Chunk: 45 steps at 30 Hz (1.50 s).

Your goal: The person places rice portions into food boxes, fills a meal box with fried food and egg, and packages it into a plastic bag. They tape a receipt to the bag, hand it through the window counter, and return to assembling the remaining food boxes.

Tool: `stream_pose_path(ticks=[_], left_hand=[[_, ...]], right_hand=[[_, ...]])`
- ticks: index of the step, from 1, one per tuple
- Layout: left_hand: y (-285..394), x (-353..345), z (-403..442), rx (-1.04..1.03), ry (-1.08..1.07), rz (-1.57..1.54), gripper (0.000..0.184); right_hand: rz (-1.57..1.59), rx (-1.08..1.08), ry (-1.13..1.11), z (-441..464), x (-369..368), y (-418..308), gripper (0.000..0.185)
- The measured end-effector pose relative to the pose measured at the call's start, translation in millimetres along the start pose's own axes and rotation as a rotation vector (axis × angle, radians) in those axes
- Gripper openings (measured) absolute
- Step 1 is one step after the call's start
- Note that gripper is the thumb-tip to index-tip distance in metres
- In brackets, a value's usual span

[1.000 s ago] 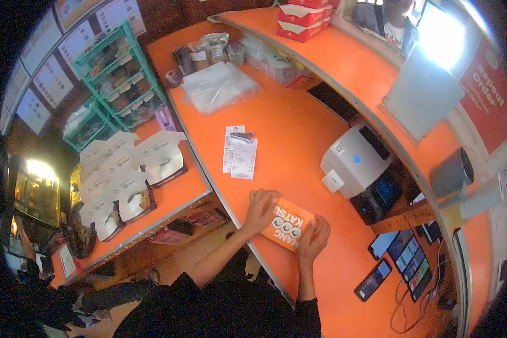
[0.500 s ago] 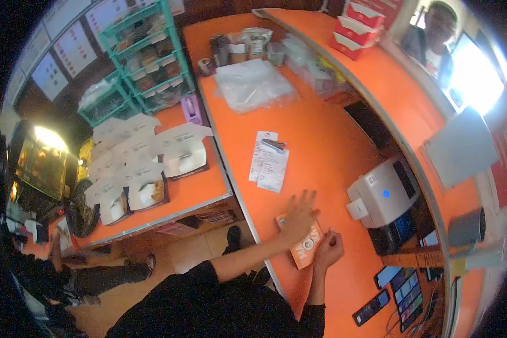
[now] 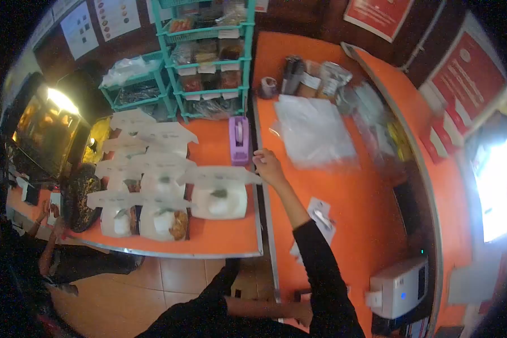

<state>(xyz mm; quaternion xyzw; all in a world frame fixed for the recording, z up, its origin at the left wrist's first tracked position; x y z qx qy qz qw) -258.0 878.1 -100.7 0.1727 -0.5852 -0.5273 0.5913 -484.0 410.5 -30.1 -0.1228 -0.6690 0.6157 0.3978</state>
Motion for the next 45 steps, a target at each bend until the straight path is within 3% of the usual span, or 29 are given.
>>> stream_pose_path(ticks=[1, 3, 7, 10, 12, 13, 15, 19, 21, 22, 23, 25, 27, 28, 29, 31, 32, 33, 35, 36, 38, 39, 40, 41, 42, 43, 45], left_hand=[[-1.9, 15.4, -1.6, -0.004, 0.036, -0.021, 0.043], [-4.8, 45.7, -2.5, -0.007, 0.090, -0.060, 0.042], [-15.1, 82.3, -5.0, -0.010, 0.146, -0.114, 0.042], [-13.6, 95.8, -1.6, -0.017, 0.171, -0.138, 0.042], [-13.3, 101.5, -1.2, -0.022, 0.186, -0.141, 0.041], [-12.3, 100.6, -1.0, -0.030, 0.190, -0.142, 0.041], [-10.7, 107.6, -0.7, -0.034, 0.205, -0.144, 0.041], [-6.3, 108.1, -5.2, -0.034, 0.207, -0.141, 0.041], [-5.1, 104.4, -7.3, -0.032, 0.229, -0.109, 0.041], [-3.7, 105.7, -7.7, -0.036, 0.260, -0.093, 0.041], [-2.4, 109.3, -7.7, -0.047, 0.312, -0.073, 0.041], [7.1, 141.3, -10.0, -0.121, 0.375, -0.194, 0.049], [6.8, 145.7, -14.9, -0.019, 0.035, -0.420, 0.065], [6.1, 140.4, -18.1, 0.021, -0.083, -0.484, 0.070], [-1.8, 140.4, -18.2, -0.067, 0.009, -0.381, 0.074], [-19.5, 130.1, -23.5, -0.253, 0.178, -0.188, 0.081], [-21.0, 113.4, -31.4, -0.351, 0.253, -0.112, 0.085], [-8.8, 95.8, -42.0, -0.449, 0.326, -0.055, 0.089], [9.1, 102.3, -10.2, -0.009, -0.373, 0.099, 0.073], [19.4, 118.0, -15.0, 0.146, -0.704, 0.264, 0.066], [28.4, 147.7, 1.9, 0.062, -0.016, 0.136, 0.061], [22.5, 138.6, 3.3, 0.037, 0.066, 0.134, 0.063], [27.9, 142.5, 4.8, 0.116, -0.066, 0.161, 0.076], [33.8, 135.2, 4.3, 0.087, -0.087, 0.166, 0.076], [27.0, 133.7, 4.2, 0.172, -0.041, 0.211, 0.084], [21.6, 133.9, 4.0, 0.259, 0.013, 0.255, 0.091], [28.9, 133.6, 6.5, 0.230, 0.094, 0.289, 0.094]], right_hand=[[-0.004, 0.004, -0.015, 28.7, -19.5, 14.3, 0.025], [-0.093, -0.210, -0.165, 66.7, -62.5, 55.1, 0.035], [-0.260, -0.466, -0.252, 93.9, -100.5, 112.2, 0.036], [-0.319, -0.295, -0.125, 105.8, -94.1, 118.4, 0.031], [0.059, -0.258, 0.019, 94.5, -82.3, 114.3, 0.022], [0.052, -0.261, 0.021, 79.4, -77.0, 104.9, 0.022], [0.004, -0.040, -0.004, 52.1, -66.9, 57.3, 0.017], [0.218, -0.227, -0.088, 44.3, -88.5, 101.8, 0.014], [-0.091, -0.496, -0.146, 50.5, -97.6, 146.3, 0.011], [-0.089, -0.498, -0.145, 58.6, -99.9, 154.8, 0.011], [-0.372, -0.313, -0.215, 72.5, -103.8, 149.3, 0.012], [-0.651, -0.128, -0.277, 80.8, -113.7, 132.9, 0.014], [-0.708, -0.337, 0.105, 75.0, -80.2, 126.0, 0.017], [-0.713, -0.335, -0.210, 74.6, -99.2, 133.5, 0.036], [-0.706, -0.336, -0.198, 73.0, -94.9, 116.7, 0.036], [-0.756, -0.073, -0.183, 67.6, -89.2, 57.7, 0.034], [-0.628, -0.074, -0.139, 63.2, -67.9, 38.4, 0.031], [-0.504, -0.087, -0.088, 51.8, -38.9, 18.4, 0.029], [-0.394, -0.069, -0.105, -9.1, 33.2, -65.6, 0.033], [-0.328, -0.049, -0.104, -47.3, 66.8, -73.0, 0.032], [-0.322, 0.009, -0.048, -138.9, 139.9, -82.3, 0.032], [-0.385, 0.052, 0.001, -193.4, 173.2, -91.1, 0.032], [-0.371, 0.043, 0.094, -250.7, 204.7, -86.9, 0.030], [-0.425, -0.200, 0.125, -307.1, 234.4, -48.2, 0.031], [-0.387, -0.389, 0.317, -368.8, 255.2, -35.5, 0.031], [-0.462, -0.374, 0.343, -418.7, 261.1, -26.9, 0.029], [-0.478, -0.367, 0.464, -491.8, 249.9, -6.7, 0.030]])
Point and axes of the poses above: each hand's wrist, its own z-axis towards the middle knuckle, its own x-axis out of the back of the hand, y = z × x, the point moved 10 cm from there along z, towards the middle knuckle, and after that the axes turned 3 degrees about y, right-handed, at the moved point
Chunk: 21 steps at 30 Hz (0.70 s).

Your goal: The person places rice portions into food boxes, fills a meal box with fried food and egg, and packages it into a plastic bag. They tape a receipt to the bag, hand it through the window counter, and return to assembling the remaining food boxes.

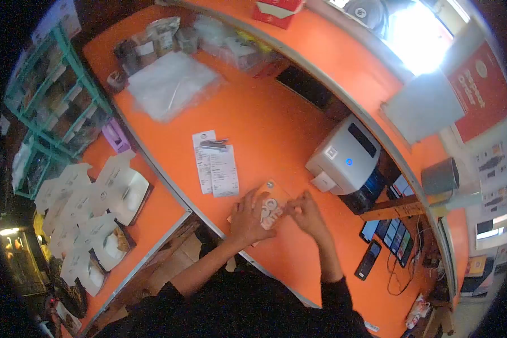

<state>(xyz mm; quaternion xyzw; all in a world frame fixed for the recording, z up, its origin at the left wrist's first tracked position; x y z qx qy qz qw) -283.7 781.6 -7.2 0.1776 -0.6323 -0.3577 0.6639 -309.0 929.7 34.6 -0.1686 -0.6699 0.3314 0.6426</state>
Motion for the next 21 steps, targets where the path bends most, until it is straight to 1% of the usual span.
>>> stream_pose_path(ticks=[1, 2, 4, 5, 7, 8, 10, 11, 12, 13, 14, 15, 16, 18, 20, 21], left_hand=[[3.4, 7.7, 0.2, 0.000, 0.094, 0.014, 0.096], [10.5, 4.6, 0.6, -0.011, 0.089, 0.024, 0.096], [14.7, 10.8, 0.5, 0.033, 0.176, 0.071, 0.097], [16.8, 12.3, 1.0, 0.032, 0.175, 0.080, 0.097], [12.7, 15.2, 6.6, 0.093, 0.107, -0.010, 0.096], [8.2, 16.6, 10.2, 0.102, 0.121, 0.000, 0.096], [-1.0, 9.4, 17.4, 0.083, 0.047, -0.360, 0.093], [-9.1, 6.7, 18.4, 0.147, 0.037, -0.500, 0.089], [-13.2, 9.9, 18.9, 0.156, 0.062, -0.491, 0.089], [-12.9, 11.0, 20.9, 0.119, 0.056, -0.430, 0.088], [-15.0, 12.9, 22.2, 0.082, 0.049, -0.369, 0.087], [-24.3, 12.0, 22.7, 0.082, 0.038, -0.402, 0.087], [-26.3, 17.3, 22.6, 0.091, 0.059, -0.401, 0.087], [-12.2, 19.9, 25.8, 0.055, 0.024, -0.214, 0.087], [-6.4, -16.4, 26.5, 0.072, -0.185, 0.000, 0.085], [-0.8, -16.9, 29.2, 0.050, -0.148, 0.031, 0.082]], right_hand=[[0.068, -0.039, 0.080, -23.1, -2.8, 11.3, 0.030], [0.076, -0.041, 0.093, -34.9, -14.2, 13.8, 0.030], [0.145, -0.290, 0.278, -54.6, -25.6, 41.1, 0.022], [0.153, -0.288, 0.280, -58.8, -31.5, 54.3, 0.022], [0.329, -0.434, 0.186, -58.7, -48.1, 88.5, 0.022], [0.335, -0.418, 0.174, -56.5, -46.8, 90.8, 0.022], [0.712, -0.490, 0.109, -50.8, -54.7, 84.7, 0.038], [0.867, -0.462, 0.091, -49.7, -68.7, 108.4, 0.054], [0.764, -0.390, 0.105, -41.8, -50.8, 93.0, 0.046], [0.658, -0.314, 0.121, -30.9, -30.2, 74.1, 0.039], [0.428, -0.307, 0.057, -28.9, -20.8, 88.3, 0.039], [0.195, -0.295, -0.001, -22.9, -14.8, 98.5, 0.040], [0.191, -0.277, -0.016, -3.9, -10.1, 75.7, 0.040], [-0.383, -0.138, 0.337, 41.9, 48.1, -21.3, 0.033], [-0.080, 0.163, 0.222, 123.6, 18.9, -120.2, 0.024], [0.022, 0.179, 0.107, 167.8, -16.7, -146.8, 0.018]])
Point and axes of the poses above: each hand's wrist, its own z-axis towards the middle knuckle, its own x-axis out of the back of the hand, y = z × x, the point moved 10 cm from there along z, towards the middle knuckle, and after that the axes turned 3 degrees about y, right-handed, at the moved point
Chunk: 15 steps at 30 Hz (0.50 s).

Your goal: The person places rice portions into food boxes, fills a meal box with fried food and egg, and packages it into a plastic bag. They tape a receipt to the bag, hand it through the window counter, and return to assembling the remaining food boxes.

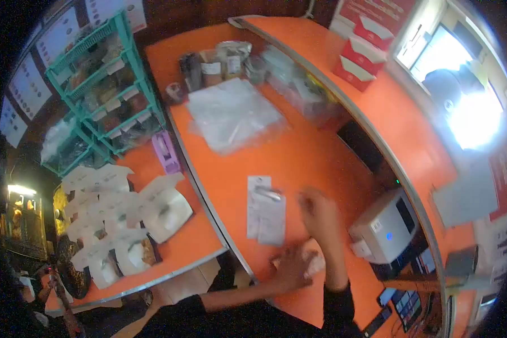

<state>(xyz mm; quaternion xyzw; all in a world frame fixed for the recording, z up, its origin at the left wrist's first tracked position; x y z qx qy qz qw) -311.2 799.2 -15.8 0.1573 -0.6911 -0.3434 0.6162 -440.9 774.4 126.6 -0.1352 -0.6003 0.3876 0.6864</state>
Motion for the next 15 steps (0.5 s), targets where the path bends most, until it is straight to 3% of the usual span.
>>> stream_pose_path(ticks=[2, 3, 4, 6, 8, 9, 10, 11, 15], left_hand=[[-8.1, 5.1, 0.8, -0.009, 0.059, 0.041, 0.080], [-7.6, 19.5, 0.4, -0.107, 0.189, -0.087, 0.075], [-10.9, 40.0, 1.8, -0.210, 0.317, -0.210, 0.070], [-45.9, 90.2, 13.2, -0.101, 0.255, -0.315, 0.063], [-100.1, 126.2, 11.6, -0.144, 0.533, -0.224, 0.038], [-138.6, 140.3, 20.2, -0.049, 0.518, -0.360, 0.029], [-174.2, 158.8, 27.4, 0.045, 0.494, -0.499, 0.021], [-196.9, 191.8, 28.6, 0.049, 0.598, -0.419, 0.016], [-277.7, 296.2, 60.4, 0.085, 0.933, -0.405, 0.013]], right_hand=[[0.050, 0.278, -0.183, 82.1, -89.2, -49.1, 0.015], [0.011, 0.462, -0.054, 119.2, -127.0, -64.6, 0.013], [-0.094, 0.487, -0.023, 159.1, -166.8, -74.8, 0.013], [-0.187, 0.528, 0.012, 212.7, -230.7, -80.1, 0.013], [-0.515, 0.294, 0.196, 263.6, -268.3, -56.0, 0.015], [-0.506, 0.302, 0.198, 277.5, -281.9, -52.6, 0.015], [-0.489, 0.175, 0.107, 289.5, -294.5, -29.2, 0.017], [-0.474, 0.041, 0.015, 295.6, -304.3, -4.8, 0.020], [-0.254, 0.091, 0.161, 296.0, -278.0, 16.7, 0.016]])
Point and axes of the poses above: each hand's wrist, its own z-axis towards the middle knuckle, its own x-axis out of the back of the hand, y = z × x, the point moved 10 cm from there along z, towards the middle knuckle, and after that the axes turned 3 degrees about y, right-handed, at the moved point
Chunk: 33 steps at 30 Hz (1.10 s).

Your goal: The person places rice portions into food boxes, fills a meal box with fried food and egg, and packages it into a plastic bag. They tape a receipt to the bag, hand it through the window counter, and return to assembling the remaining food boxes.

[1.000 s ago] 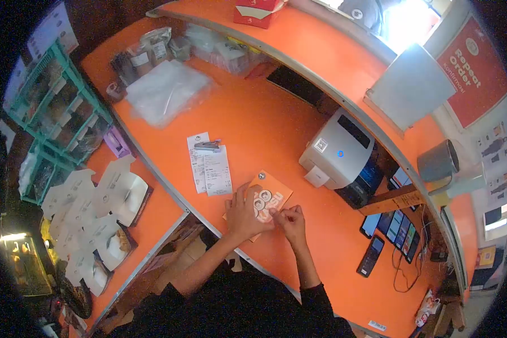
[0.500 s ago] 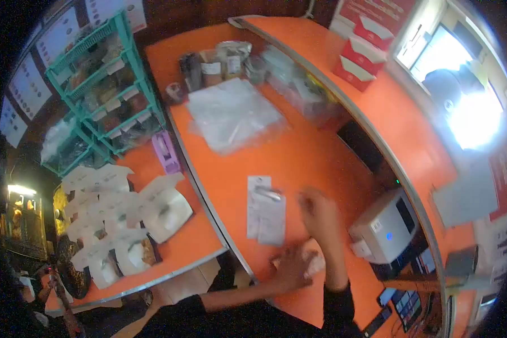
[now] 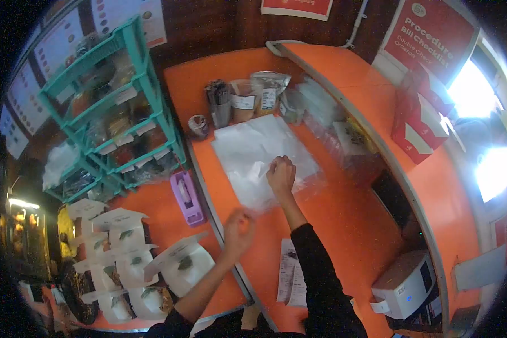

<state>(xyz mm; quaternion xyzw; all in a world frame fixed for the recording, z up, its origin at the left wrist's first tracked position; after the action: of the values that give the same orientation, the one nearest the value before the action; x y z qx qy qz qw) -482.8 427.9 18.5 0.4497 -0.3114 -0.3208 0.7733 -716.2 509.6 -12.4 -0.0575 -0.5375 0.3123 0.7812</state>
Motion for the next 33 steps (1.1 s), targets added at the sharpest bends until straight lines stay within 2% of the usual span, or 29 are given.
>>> stream_pose_path(ticks=[2, 3, 5, 6, 8, 9, 10, 12, 13, 14, 16, 18, 19, 20, 21, 22, 24, 25, 26, 28, 29, 30, 31, 33], left_hand=[[-8.9, 7.9, 56.8, -0.037, 0.157, 0.019, 0.016], [-7.2, 9.9, 82.6, -0.063, 0.240, 0.071, 0.017], [-11.2, -7.0, 124.6, -0.180, 0.312, 0.094, 0.023], [-8.3, -11.5, 140.5, -0.188, 0.303, 0.081, 0.023], [-45.9, -84.7, 154.7, 0.144, -0.429, 0.289, 0.024], [-45.9, -101.6, 159.5, 0.165, -0.459, 0.023, 0.019], [-50.7, -111.7, 160.3, 0.157, -0.474, 0.020, 0.019], [-52.5, -124.8, 160.3, 0.332, -0.412, -0.568, 0.014], [-57.3, -129.0, 157.2, 0.437, -0.410, -0.593, 0.009], [-53.7, -132.2, 158.3, 0.438, -0.425, -0.592, 0.009], [-64.7, -142.0, 150.9, 0.650, -0.437, -0.548, 0.011], [-51.5, -152.6, 148.2, 0.634, -0.425, -0.637, 0.010], [-43.8, -154.9, 148.5, 0.616, -0.403, -0.725, 0.010], [-40.6, -156.4, 147.8, 0.618, -0.410, -0.722, 0.010], [-40.1, -159.0, 145.4, 0.666, -0.407, -0.782, 0.011], [-40.8, -162.6, 142.6, 0.715, -0.402, -0.842, 0.012], [-44.3, -170.7, 136.8, 0.694, -0.450, -0.809, 0.010], [-45.8, -175.6, 133.2, 0.673, -0.492, -0.779, 0.009], [-49.0, -180.7, 129.7, 0.675, -0.493, -0.779, 0.009], [-53.8, -182.7, 128.4, 0.672, -0.403, -0.784, 0.008], [-60.3, -180.8, 131.0, 0.750, -0.332, -0.917, 0.009], [-65.7, -181.1, 135.8, 0.750, -0.332, -0.914, 0.009], [-78.4, -178.0, 144.7, 0.760, -0.229, -0.971, 0.010], [-110.5, -172.5, 161.1, 0.822, -0.049, -1.063, 0.012]], right_hand=[[0.342, 0.091, 0.086, 0.0, 36.8, -9.0, 0.012], [0.328, 0.085, 0.100, -0.8, 51.6, -9.2, 0.012], [0.341, 0.273, 0.172, -6.3, 87.7, -31.2, 0.012], [0.330, 0.268, 0.185, -5.8, 98.2, -31.9, 0.012], [0.381, 0.298, 0.151, -5.8, 109.3, -35.2, 0.015], [0.417, 0.310, 0.146, -5.0, 112.7, -34.7, 0.014], [0.409, 0.300, 0.158, -2.6, 114.9, -28.9, 0.014], [0.408, 0.206, 0.098, 3.3, 113.7, -13.6, 0.013], [0.404, 0.194, 0.108, 4.5, 119.0, -8.2, 0.013], [0.331, 0.203, 0.117, 4.9, 124.3, -4.6, 0.013], [0.255, 0.201, 0.129, 6.1, 128.6, 7.7, 0.013], [0.399, 0.049, 0.040, 9.9, 120.9, 33.3, 0.007], [0.399, 0.042, 0.043, 9.8, 123.5, 38.2, 0.007], [0.511, -0.092, 0.054, 9.3, 124.4, 55.1, 0.009], [0.620, -0.227, 0.066, 7.5, 122.9, 71.0, 0.013], [0.621, -0.232, 0.070, 8.2, 122.4, 74.6, 0.013], [0.951, -0.335, -0.034, 7.6, 101.4, 79.7, 0.015], [0.951, -0.338, -0.032, 7.5, 94.7, 79.8, 0.015], [0.807, -0.170, 0.007, 11.0, 97.0, 66.2, 0.012], [0.662, -0.005, 0.043, 12.5, 107.2, 52.3, 0.009], [0.831, -0.178, 0.012, 12.0, 105.3, 71.6, 0.006], [0.996, -0.356, -0.020, 8.1, 100.9, 86.5, 0.005], [0.998, -0.357, -0.018, 4.4, 99.9, 91.8, 0.005], [1.027, -0.378, 0.428, -15.3, 132.7, 125.0, 0.010]])
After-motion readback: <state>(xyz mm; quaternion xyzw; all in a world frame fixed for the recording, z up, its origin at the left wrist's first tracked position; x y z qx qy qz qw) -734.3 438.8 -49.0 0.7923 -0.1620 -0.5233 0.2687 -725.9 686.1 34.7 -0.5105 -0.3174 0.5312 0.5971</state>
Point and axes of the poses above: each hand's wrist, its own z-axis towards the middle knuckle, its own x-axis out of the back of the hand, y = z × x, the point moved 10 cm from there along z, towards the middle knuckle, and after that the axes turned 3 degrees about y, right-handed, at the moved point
